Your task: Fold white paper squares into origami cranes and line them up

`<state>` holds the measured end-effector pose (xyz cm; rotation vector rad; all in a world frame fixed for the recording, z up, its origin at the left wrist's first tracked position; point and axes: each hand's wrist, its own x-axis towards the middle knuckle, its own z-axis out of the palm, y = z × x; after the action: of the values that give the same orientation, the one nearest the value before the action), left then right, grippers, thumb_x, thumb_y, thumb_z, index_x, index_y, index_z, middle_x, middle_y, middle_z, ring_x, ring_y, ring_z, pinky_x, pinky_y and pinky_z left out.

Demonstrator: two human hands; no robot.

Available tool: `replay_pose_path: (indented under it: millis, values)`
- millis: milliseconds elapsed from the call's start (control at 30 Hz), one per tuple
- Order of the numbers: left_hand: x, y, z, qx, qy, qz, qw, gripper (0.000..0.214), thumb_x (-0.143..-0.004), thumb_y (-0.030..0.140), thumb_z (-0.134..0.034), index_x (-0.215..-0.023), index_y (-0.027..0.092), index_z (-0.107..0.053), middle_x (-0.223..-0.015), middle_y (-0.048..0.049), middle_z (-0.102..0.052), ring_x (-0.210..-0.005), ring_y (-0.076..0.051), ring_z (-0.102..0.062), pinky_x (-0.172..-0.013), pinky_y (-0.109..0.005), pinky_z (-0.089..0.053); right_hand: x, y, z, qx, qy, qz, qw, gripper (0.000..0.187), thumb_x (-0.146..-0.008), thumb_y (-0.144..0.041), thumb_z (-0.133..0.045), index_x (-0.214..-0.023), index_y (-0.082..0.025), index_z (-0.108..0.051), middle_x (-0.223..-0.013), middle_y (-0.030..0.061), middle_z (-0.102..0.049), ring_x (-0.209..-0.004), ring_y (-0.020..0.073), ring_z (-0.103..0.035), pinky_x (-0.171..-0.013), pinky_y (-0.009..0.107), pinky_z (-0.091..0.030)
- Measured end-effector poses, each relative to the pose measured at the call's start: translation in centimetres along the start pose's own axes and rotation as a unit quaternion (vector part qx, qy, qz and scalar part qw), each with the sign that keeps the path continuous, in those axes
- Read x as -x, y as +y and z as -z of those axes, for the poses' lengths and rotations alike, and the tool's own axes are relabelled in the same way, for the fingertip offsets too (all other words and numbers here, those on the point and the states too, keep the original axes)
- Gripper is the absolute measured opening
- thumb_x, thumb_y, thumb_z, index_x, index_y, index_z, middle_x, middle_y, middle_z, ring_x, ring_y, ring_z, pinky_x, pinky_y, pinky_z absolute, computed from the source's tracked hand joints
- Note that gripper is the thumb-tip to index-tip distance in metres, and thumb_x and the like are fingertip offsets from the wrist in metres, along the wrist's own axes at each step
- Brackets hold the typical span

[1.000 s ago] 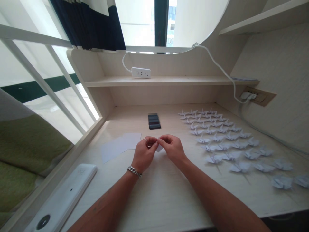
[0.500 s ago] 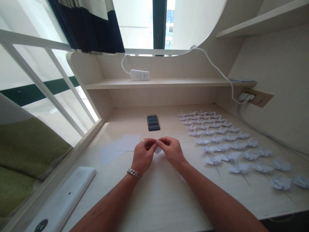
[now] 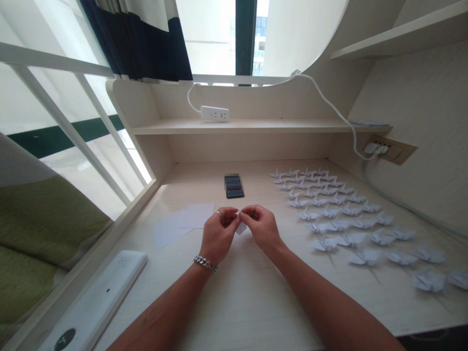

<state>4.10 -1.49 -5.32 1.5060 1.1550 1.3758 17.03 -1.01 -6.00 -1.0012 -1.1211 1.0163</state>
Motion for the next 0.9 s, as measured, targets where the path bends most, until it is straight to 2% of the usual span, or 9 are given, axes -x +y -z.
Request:
replay_pose_path:
  millis: [267,467,633,800,900]
  values:
    - [0.0,0.2,0.1,0.032,0.003,0.012,0.999,0.030,-0.069,0.028,-0.077,-0.092,0.014,-0.063,-0.079,-0.0049,-0.069,-0.073,-0.016,-0.067,-0.071,-0.029,-0.055,0.0,-0.3,0.3,-0.016,-0.005,0.018,1.000,0.019,-0.066,-0.026,-0.076,-0.074,-0.017,-0.061,-0.070,0.0006,-0.065,-0.066,0.0151,-0.062,-0.064,0.027,-0.049]
    - [0.2,0.4,0.0,0.027,-0.003,0.003,1.000,0.031,-0.070,0.031,-0.076,-0.092,0.015,-0.062,-0.077,-0.0048,-0.069,-0.072,-0.017,-0.067,-0.068,-0.028,-0.055,0.0,-0.4,0.5,-0.027,-0.005,0.007,1.000,0.026,-0.064,-0.024,-0.078,-0.083,-0.017,-0.062,-0.075,0.0010,-0.068,-0.072,0.0166,-0.065,-0.068,0.029,-0.052]
    - [0.2,0.3,-0.1,0.012,-0.006,-0.003,1.000,0.031,-0.070,0.033,-0.076,-0.091,0.015,-0.063,-0.078,-0.0057,-0.070,-0.072,-0.017,-0.068,-0.068,-0.029,-0.054,-0.1,-0.6,0.6,-0.025,-0.012,0.007,1.000,0.022,-0.064,-0.025,-0.077,-0.077,-0.018,-0.060,-0.070,0.0000,-0.066,-0.066,0.0153,-0.063,-0.063,0.028,-0.049]
    - [0.3,0.3,-0.1,0.038,-0.022,0.010,0.999,0.031,-0.068,0.031,-0.078,-0.090,0.016,-0.063,-0.075,-0.0046,-0.071,-0.071,-0.017,-0.068,-0.065,-0.028,-0.054,-0.3,-1.2,0.8,-0.059,-0.035,-0.021,0.997,0.023,-0.059,-0.027,-0.079,-0.068,-0.018,-0.059,-0.064,-0.0013,-0.063,-0.061,0.0146,-0.059,-0.061,0.028,-0.048]
    - [0.3,0.5,-0.1,0.049,-0.033,0.019,0.998,0.030,-0.067,0.028,-0.078,-0.089,0.015,-0.063,-0.074,-0.0044,-0.070,-0.069,-0.017,-0.067,-0.064,-0.027,-0.053,-0.3,-1.3,0.9,-0.046,-0.037,-0.014,0.998,0.019,-0.060,-0.026,-0.078,-0.068,-0.018,-0.062,-0.065,-0.0014,-0.063,-0.062,0.0139,-0.058,-0.062,0.027,-0.047]
